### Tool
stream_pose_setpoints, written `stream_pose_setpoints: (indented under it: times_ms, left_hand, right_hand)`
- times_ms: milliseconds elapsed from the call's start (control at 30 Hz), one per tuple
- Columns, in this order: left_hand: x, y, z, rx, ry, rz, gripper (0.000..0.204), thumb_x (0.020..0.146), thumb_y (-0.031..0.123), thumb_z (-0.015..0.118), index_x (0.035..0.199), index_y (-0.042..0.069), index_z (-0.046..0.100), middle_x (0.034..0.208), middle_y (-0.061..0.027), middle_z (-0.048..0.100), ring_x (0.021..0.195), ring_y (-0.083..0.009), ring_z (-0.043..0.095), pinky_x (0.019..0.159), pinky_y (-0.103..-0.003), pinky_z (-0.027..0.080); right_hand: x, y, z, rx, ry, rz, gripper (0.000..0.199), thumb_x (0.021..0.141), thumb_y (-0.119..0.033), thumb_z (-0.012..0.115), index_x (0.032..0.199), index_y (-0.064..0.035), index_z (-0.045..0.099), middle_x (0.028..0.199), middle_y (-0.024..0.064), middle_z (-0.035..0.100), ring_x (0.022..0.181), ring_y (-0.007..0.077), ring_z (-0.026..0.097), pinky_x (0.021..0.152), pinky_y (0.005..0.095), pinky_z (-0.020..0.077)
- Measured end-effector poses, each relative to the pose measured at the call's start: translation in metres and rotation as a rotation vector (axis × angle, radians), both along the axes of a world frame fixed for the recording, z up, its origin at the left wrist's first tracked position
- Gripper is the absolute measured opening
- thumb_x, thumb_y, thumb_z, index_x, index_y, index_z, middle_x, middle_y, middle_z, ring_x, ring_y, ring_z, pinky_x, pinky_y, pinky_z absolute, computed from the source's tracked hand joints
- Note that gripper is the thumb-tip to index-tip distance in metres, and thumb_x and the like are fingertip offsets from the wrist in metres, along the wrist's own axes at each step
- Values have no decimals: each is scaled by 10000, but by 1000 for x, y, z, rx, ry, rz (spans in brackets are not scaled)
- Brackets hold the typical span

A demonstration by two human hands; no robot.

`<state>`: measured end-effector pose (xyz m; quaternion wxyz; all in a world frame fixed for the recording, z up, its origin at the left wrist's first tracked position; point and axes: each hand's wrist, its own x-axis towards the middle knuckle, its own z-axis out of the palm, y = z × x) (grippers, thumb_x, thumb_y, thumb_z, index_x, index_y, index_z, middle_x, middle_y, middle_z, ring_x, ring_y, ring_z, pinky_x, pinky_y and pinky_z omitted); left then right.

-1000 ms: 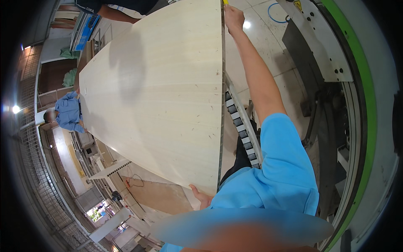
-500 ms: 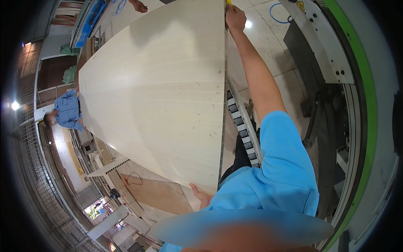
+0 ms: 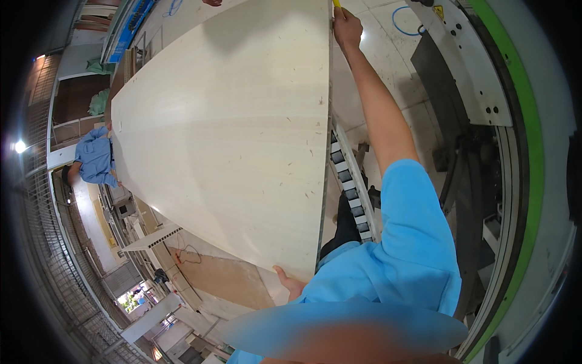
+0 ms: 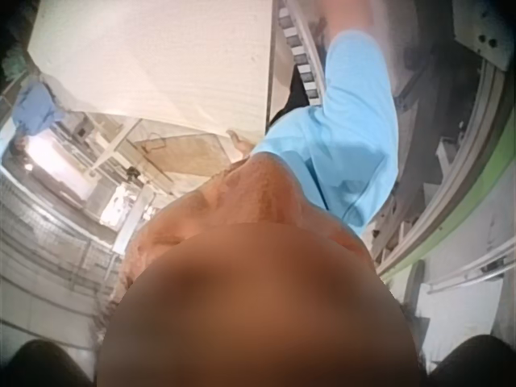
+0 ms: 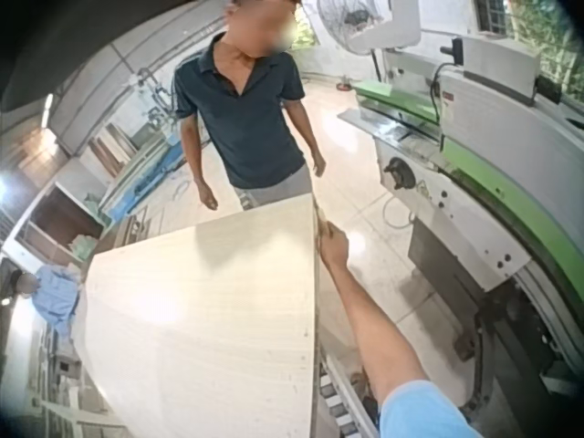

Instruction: The person uses a utility knife to score and cut a large white board, then places it on a machine. They also handle a water bottle and a cloth, wiping the board surface before and after cutting.

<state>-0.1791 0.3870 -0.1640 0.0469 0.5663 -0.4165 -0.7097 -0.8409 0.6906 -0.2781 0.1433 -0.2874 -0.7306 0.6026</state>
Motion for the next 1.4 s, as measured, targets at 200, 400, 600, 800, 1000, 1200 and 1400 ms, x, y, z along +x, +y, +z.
stream_pose_setpoints:
  times_ms: [200,400,600,800,1000,1200,1400]
  left_hand:
    - [-10,1,-15,-101,64,-56,827,970,712,328,1528,101,343,1546,-142,380,1338,-363,413,1125,-483,332]
    - [-27,24,11,1,18,61,787,981,697,309,1512,120,368,1513,-132,416,1331,-358,426,1107,-482,357]
    - [-29,20,9,148,53,57,809,968,723,301,1508,124,370,1506,-121,427,1332,-356,431,1114,-488,355]
    - [-26,5,-4,388,300,-40,823,958,733,324,1512,125,360,1498,-109,438,1350,-334,431,1123,-486,357]
    - [-29,-15,-9,615,347,-227,792,953,735,340,1487,153,391,1478,-86,461,1358,-312,432,1128,-490,353]
    - [-37,-21,4,581,241,-270,803,915,778,374,1469,197,414,1452,-67,483,1318,-300,466,1093,-513,378]
    - [-40,-20,4,616,219,-294,799,903,786,395,1447,202,434,1415,-73,506,1283,-290,489,1045,-505,416]
  right_hand:
    - [108,36,-124,429,-443,225,438,998,-258,486,1388,-58,480,1228,153,568,930,238,647,808,371,515]
    - [151,100,-65,-236,-176,132,419,976,-421,608,1157,-44,587,712,29,577,556,88,521,520,283,458]
    - [278,88,56,-638,25,90,438,1016,-504,522,1093,-79,597,642,-23,488,493,74,439,458,257,381]
    - [435,58,145,-607,-136,-13,423,1023,-463,522,1004,-50,611,608,-25,468,431,58,401,376,216,323]
    - [584,-26,191,-626,26,118,309,1023,-151,509,1306,-36,555,801,66,598,630,99,540,541,250,466]
    - [727,-80,240,-616,109,109,431,971,-59,494,1399,-21,460,990,162,665,822,175,659,737,305,529]
    - [810,-97,258,-736,-219,354,445,927,-165,596,1340,-24,509,974,152,724,866,210,717,709,303,528]
